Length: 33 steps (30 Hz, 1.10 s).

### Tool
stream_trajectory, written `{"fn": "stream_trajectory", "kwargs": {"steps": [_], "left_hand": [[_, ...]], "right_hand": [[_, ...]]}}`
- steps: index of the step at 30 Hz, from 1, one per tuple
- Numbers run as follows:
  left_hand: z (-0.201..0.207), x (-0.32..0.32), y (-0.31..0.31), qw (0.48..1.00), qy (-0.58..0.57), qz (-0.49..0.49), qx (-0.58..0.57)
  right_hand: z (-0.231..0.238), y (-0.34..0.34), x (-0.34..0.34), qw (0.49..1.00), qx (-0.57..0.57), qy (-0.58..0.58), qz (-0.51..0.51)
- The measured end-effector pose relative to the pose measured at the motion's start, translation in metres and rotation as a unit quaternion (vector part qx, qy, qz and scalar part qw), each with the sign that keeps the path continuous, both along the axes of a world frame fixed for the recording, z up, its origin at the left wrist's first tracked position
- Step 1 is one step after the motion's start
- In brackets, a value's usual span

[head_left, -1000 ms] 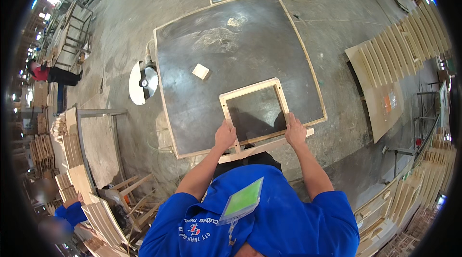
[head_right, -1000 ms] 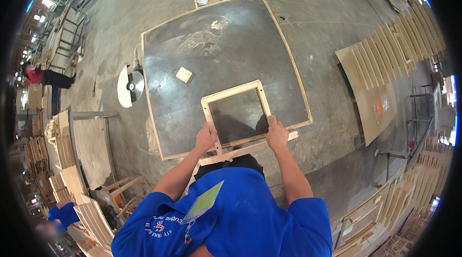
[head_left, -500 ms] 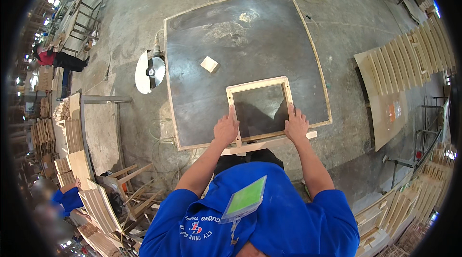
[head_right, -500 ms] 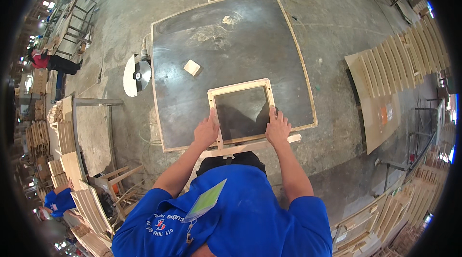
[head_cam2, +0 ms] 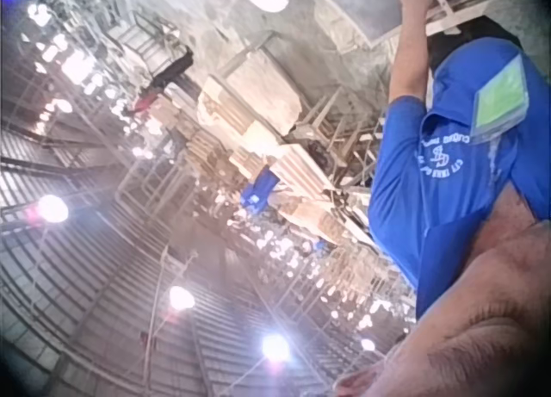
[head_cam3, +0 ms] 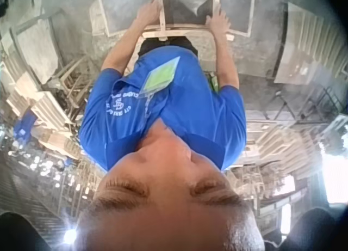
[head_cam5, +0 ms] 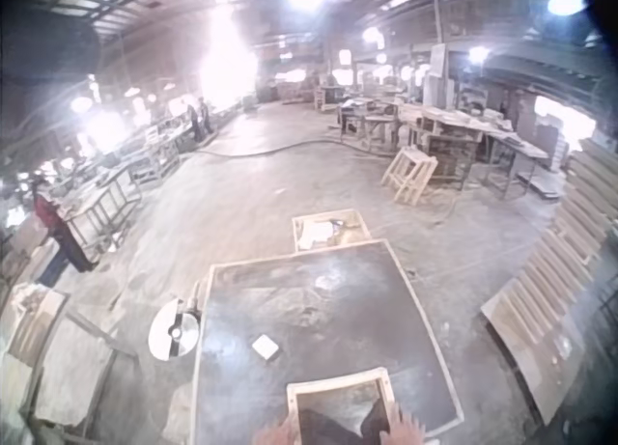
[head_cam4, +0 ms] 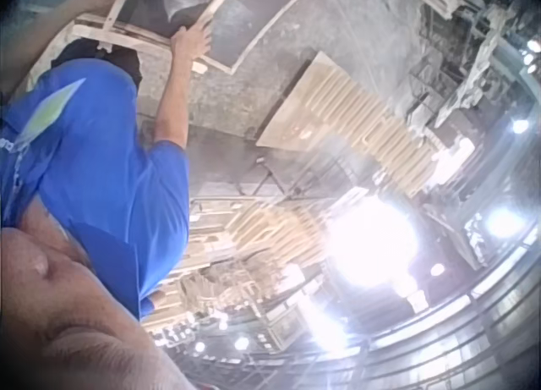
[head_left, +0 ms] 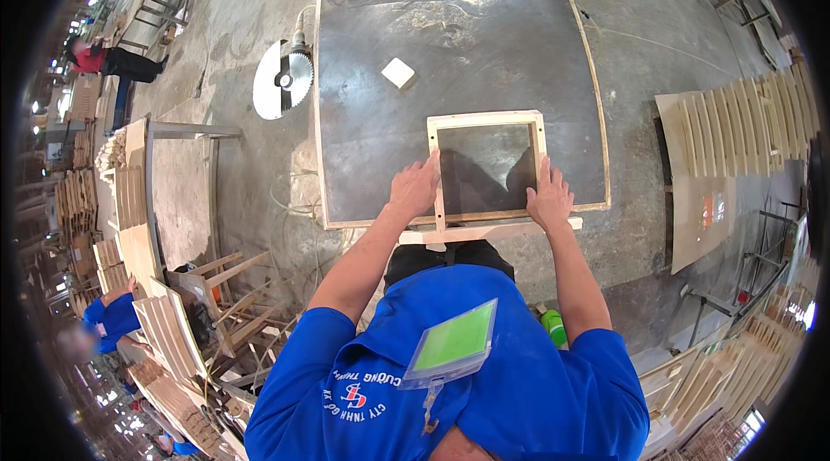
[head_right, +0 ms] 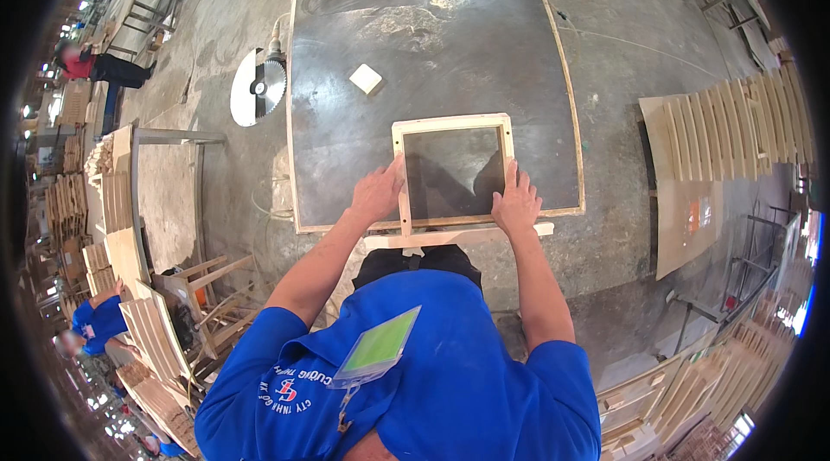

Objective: The person assembles wooden chair frames by aligning wooden pieces on a jig and fastening them with a pneumatic nail gun. The person repeatedly picks up components, positions them, and uses the nail gun to secure joints before moving the assembled frame aside.

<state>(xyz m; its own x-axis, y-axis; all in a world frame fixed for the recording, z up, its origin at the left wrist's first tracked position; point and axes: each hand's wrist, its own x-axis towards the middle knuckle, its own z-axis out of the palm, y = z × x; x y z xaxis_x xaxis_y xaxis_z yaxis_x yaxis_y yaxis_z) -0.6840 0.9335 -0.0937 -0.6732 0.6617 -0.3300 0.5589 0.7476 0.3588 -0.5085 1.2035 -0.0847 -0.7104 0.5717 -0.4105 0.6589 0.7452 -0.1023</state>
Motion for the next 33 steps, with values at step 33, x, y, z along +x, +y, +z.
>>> {"fn": "stream_trajectory", "kwargs": {"steps": [33], "left_hand": [[0.018,0.038,-0.046,0.998,-0.023,0.055,0.015]], "right_hand": [[0.000,0.027,-0.036,0.982,-0.055,0.099,0.149]]}}
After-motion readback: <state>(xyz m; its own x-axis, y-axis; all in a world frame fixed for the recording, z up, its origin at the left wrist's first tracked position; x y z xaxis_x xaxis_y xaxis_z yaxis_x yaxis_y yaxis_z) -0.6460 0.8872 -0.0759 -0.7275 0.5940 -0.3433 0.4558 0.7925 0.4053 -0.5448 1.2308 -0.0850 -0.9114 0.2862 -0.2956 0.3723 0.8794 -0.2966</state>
